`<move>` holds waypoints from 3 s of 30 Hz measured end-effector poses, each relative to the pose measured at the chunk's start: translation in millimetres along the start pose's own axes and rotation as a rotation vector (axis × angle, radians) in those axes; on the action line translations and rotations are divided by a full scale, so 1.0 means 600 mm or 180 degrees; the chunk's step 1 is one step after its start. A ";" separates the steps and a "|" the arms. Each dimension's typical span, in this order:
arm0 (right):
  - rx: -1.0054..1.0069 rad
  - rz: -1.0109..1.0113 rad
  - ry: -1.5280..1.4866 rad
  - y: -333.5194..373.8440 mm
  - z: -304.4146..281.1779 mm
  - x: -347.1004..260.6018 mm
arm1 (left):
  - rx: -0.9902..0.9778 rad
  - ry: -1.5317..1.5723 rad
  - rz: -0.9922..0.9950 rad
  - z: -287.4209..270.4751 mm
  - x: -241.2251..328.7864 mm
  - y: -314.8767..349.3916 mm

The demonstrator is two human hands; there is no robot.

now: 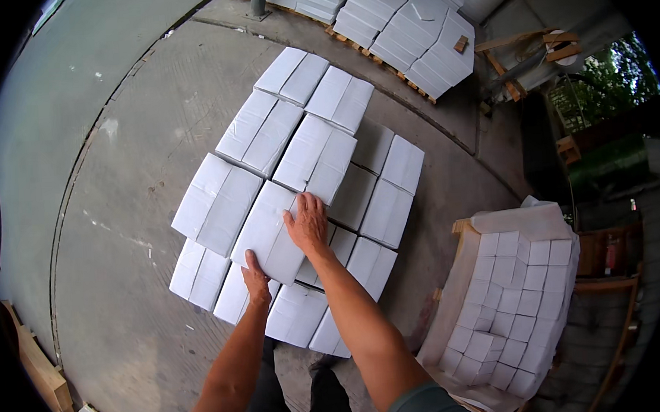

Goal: The person repeatedly picks up white rectangular boxes from a pallet and places them onto a plastic-wrapped stack on another pallet. The person walks back and forth between the two pallets, handling one box at a time and arranging them in rows.

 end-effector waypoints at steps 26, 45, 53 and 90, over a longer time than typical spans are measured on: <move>0.0235 0.0387 -0.0111 0.105 -0.057 -0.099 | -0.0001 0.1292 -0.1514 -0.193 -0.019 -0.015; -0.0623 0.2392 -0.0039 0.361 -0.217 -0.032 | -0.1018 0.0281 -0.1453 -0.270 -0.018 0.177; -0.1358 0.4887 -0.0657 0.754 -0.444 0.059 | -0.1419 -0.1235 -0.1557 -0.308 -0.091 0.448; 0.1246 0.6072 -0.0479 1.081 -1.155 0.799 | -0.1933 -0.2681 -0.1970 0.315 -0.689 1.137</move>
Point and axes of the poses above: each hand's wrist, its own y-axis away from the middle knuckle, its own z-axis out of the palm, x = y × z, the point moved 4 cm from there along -y, towards the middle knuckle, and after that the axes turned 13 degrees about x, right-handed, at the moved point
